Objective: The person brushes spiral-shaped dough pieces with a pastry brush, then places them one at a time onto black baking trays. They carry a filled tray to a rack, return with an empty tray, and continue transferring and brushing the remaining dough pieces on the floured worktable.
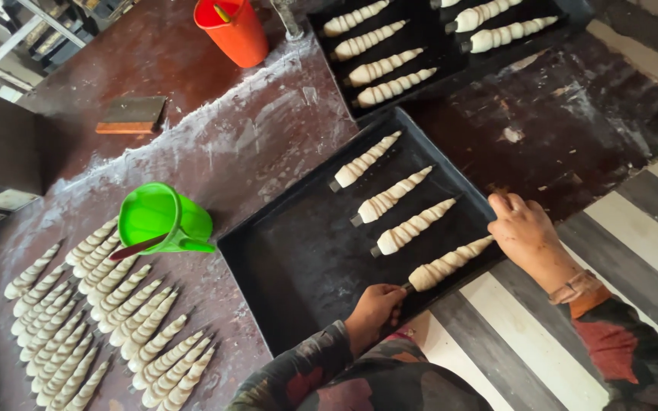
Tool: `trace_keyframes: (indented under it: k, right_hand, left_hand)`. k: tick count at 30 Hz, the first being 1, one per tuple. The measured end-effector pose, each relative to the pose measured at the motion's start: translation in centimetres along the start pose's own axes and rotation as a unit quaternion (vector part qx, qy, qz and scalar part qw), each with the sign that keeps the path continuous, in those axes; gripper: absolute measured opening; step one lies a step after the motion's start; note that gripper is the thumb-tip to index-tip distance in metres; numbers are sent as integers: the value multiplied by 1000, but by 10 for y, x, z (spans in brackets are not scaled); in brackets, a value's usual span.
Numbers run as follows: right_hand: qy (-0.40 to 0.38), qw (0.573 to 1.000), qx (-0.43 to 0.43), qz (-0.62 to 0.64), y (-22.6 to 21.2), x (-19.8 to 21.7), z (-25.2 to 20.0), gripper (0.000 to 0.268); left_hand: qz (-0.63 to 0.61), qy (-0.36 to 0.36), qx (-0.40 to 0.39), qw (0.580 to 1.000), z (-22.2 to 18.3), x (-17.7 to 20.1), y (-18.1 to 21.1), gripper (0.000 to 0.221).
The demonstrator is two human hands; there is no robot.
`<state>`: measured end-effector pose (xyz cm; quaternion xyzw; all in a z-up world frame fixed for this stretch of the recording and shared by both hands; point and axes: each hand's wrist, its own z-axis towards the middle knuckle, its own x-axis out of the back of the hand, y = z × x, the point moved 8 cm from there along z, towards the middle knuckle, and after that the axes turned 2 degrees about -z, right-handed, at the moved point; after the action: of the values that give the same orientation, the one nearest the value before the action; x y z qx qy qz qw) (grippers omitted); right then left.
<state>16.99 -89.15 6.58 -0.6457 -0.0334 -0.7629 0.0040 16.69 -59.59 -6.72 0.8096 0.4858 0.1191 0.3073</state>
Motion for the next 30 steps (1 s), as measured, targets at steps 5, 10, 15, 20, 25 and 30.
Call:
trace_keyframes:
  k: [5,10,15,20,25,30]
  right_hand:
    - [2,1000,2,7,-1,-1,2,12]
    - [18,1000,-1,20,-2,4,1,11]
    - [23,1000,3,16,-1,1,0,11]
    - [20,1000,1,15,0,-5,-3,12]
    - [25,1000,-2,-4,2,-7,1,9]
    - [-22,999,-22,-31,4,-15,1,9]
  left_hand:
    - [0,-6,-19,1000,-6,-2,8,26]
    - [-39,-3,-1,999,-15,-5,12,23]
    - [-60,-5,0,998,-12,-4,7,22]
    - [-68,5,19,997,-16,-6,6,21]
    - [-67,-9,-14,998,11,5,-12,19]
    - [-33,-12,-30,999,9,4,-5,19]
